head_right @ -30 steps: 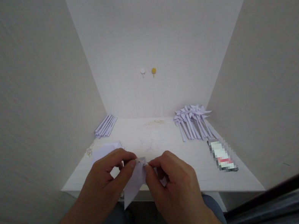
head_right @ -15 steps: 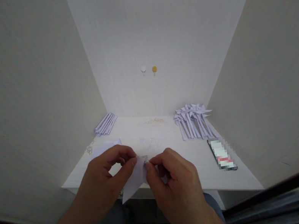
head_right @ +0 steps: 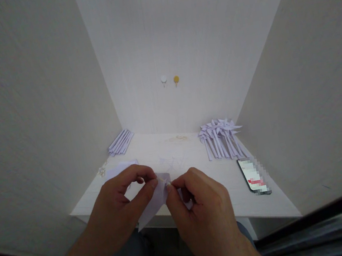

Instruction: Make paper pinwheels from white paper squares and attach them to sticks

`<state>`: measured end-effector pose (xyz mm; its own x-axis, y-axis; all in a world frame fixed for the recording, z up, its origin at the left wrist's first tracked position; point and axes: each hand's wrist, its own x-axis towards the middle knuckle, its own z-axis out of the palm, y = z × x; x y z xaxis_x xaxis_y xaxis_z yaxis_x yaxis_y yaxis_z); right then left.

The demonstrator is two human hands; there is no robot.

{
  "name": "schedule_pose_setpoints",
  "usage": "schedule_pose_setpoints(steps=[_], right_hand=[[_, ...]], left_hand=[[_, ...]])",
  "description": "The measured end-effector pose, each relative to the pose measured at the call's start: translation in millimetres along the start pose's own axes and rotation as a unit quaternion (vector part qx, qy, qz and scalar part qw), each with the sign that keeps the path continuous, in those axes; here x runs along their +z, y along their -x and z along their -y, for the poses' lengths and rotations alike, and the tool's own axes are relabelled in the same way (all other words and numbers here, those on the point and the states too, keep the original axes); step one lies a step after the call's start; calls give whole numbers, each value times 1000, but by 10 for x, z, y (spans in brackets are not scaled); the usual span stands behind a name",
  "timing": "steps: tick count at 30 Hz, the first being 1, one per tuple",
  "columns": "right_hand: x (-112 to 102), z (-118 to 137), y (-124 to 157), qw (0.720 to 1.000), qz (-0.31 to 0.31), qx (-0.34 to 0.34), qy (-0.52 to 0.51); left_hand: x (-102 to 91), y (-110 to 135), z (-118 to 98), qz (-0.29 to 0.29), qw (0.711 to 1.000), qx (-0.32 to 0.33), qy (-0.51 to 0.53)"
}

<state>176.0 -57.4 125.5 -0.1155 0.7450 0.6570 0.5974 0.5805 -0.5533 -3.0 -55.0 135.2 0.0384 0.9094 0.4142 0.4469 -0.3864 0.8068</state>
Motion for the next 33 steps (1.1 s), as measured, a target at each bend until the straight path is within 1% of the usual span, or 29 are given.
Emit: schedule_pose_setpoints(steps=[3, 6, 9, 12, 14, 15, 16, 17, 19, 20, 21, 22, 23, 25, 27, 30, 31, 33], right_hand=[[-18, -6, -15, 1000, 8, 5, 0], [-11, -19, -35, 1000, 15, 10, 5], [24, -37, -55, 1000, 23, 20, 3], [62, -72, -61, 999, 29, 36, -17], [78, -105, -53, 998, 31, 45, -42], [83, -123, -46, 997, 28, 51, -55], [87, -141, -38, 996, 20, 56, -69], [92, -158, -28, 995, 11, 62, -82], [106, -186, -7, 990, -7, 77, -114], [117, -197, 4, 987, -12, 85, -133], [130, -205, 14, 984, -13, 92, -154], [144, -212, 24, 980, -12, 99, -173], [160, -217, 32, 976, -10, 103, -190], [187, -225, 45, 973, -13, 104, -206], [204, -230, 51, 977, -17, 87, -194], [209, -238, 48, 989, -26, 32, -144], [209, -240, 44, 991, -28, 13, -127], [208, -246, 34, 994, -31, -14, -103]], left_hand=[[32, -7, 12, -21, 998, 44, -32], [70, -17, 60, -44, 988, 124, -78], [103, -32, 107, -48, 973, 193, -121], [104, -52, 109, -38, 962, 224, -150], [75, -58, 94, -30, 961, 235, -141], [58, -54, 90, -35, 963, 235, -124], [45, -45, 92, -55, 967, 227, -100], [43, -31, 104, -90, 972, 207, -66], [97, 10, 156, -183, 975, 120, 42], [158, 36, 194, -223, 966, 54, 119], [239, 63, 236, -235, 948, -14, 214], [334, 91, 277, -216, 921, -62, 319], [434, 116, 312, -170, 890, -119, 407], [611, 156, 353, -119, 867, -176, 451], [709, 170, 344, -87, 838, -218, 492], [691, 137, 278, -70, 788, -267, 551], [659, 118, 259, -67, 779, -274, 560], [590, 82, 241, -59, 779, -272, 561]])
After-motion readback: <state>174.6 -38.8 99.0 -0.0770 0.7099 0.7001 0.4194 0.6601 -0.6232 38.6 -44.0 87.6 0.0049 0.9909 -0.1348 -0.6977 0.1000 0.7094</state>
